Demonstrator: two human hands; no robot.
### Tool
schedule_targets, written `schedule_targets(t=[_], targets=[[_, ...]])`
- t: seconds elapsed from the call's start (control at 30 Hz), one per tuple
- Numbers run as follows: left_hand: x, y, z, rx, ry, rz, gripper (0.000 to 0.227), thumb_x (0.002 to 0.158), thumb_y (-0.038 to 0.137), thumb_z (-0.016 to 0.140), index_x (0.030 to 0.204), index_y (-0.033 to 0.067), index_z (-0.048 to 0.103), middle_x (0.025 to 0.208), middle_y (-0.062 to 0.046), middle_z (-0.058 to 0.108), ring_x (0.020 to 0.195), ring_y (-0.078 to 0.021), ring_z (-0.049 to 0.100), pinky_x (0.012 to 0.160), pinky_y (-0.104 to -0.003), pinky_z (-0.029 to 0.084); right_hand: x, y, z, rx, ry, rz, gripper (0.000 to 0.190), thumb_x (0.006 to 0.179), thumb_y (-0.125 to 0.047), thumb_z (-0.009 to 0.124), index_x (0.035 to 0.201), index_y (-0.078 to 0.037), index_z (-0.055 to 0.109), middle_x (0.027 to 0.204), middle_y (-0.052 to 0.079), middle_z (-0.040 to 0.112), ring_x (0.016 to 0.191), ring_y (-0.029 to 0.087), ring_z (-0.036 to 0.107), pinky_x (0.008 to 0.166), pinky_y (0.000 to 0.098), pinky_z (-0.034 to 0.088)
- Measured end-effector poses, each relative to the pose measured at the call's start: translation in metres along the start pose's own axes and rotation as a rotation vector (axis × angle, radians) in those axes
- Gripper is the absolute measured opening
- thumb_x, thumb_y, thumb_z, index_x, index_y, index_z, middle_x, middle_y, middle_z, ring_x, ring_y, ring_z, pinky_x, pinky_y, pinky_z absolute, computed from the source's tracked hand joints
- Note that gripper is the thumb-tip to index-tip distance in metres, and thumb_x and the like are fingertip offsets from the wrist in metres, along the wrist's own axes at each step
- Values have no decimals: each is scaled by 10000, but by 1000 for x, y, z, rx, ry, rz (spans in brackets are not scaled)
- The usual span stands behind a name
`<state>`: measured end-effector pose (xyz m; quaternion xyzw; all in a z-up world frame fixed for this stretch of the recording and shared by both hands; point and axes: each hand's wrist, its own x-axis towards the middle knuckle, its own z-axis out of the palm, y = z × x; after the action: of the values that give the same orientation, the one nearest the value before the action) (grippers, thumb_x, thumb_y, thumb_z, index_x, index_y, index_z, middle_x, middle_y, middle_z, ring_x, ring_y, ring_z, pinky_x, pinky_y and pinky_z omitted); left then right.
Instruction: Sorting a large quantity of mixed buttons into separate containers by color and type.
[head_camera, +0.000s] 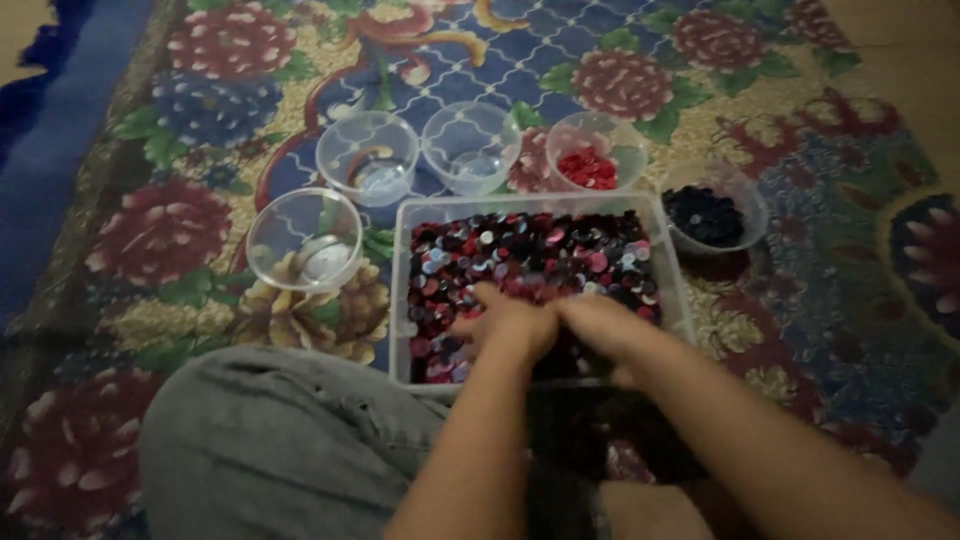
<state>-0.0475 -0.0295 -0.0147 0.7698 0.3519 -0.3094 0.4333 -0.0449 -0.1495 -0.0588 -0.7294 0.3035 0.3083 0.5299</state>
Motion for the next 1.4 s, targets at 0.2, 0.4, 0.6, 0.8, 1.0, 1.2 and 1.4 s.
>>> schedule_targets(t=[0.2,0.4,0.6,0.8,1.0,1.2,1.4], targets=[[-2,18,5,-426,59,249,641,902,369,615,1460,186,358,1426,-149,607,1390,-356,535,1152,-502,329,-22,-34,-14,588,-102,-34,541,902,-282,688,1391,-102,542,1504,87,532,1438,267,469,1134,435,371],[-22,14,-35,-275,109,326,627,875,367,592,1468,233,437,1314,-93,699,1302,-340,615,1105,-469,453,-80,-60,-40,573,133,-172,604,889,-209,709,1397,31,490,1354,189,449,1292,370,523,1052,626,452],[-24,-7,-53,-170,223,357,414,879,262,593,1284,178,625,1241,-102,735,1271,-372,624,1046,-479,503,-40,-31,-62,-95,470,-424,333,830,-222,698,1122,-336,810,1042,10,754,958,251,710,745,376,595],[-11,-10,-42,-42,241,435,314,896,244,612,1168,146,734,1156,-106,757,1220,-375,654,980,-502,545,-35,-25,-52,-530,457,-488,251,850,-297,732,1065,-387,827,1044,2,801,1063,309,721,863,408,579],[-16,14,-26,144,234,564,317,941,179,605,1237,214,713,1210,-82,725,1238,-372,631,998,-536,528,-6,-28,-43,-596,417,-583,370,822,-217,794,1179,-316,789,1107,45,770,1098,300,701,892,443,584],[4,18,-12,358,341,707,206,891,188,714,1083,234,776,1069,-83,696,1101,-390,676,911,-504,570,-7,-37,-38,-614,400,-626,282,834,-202,815,1115,-233,812,1050,123,759,1032,335,725,852,429,595],[16,18,-12,418,376,708,168,880,237,747,1043,233,791,989,-78,706,1039,-370,697,868,-489,583,-4,-33,-36,-625,421,-662,194,862,-198,796,1054,-194,823,999,127,763,1001,351,726,812,435,605]])
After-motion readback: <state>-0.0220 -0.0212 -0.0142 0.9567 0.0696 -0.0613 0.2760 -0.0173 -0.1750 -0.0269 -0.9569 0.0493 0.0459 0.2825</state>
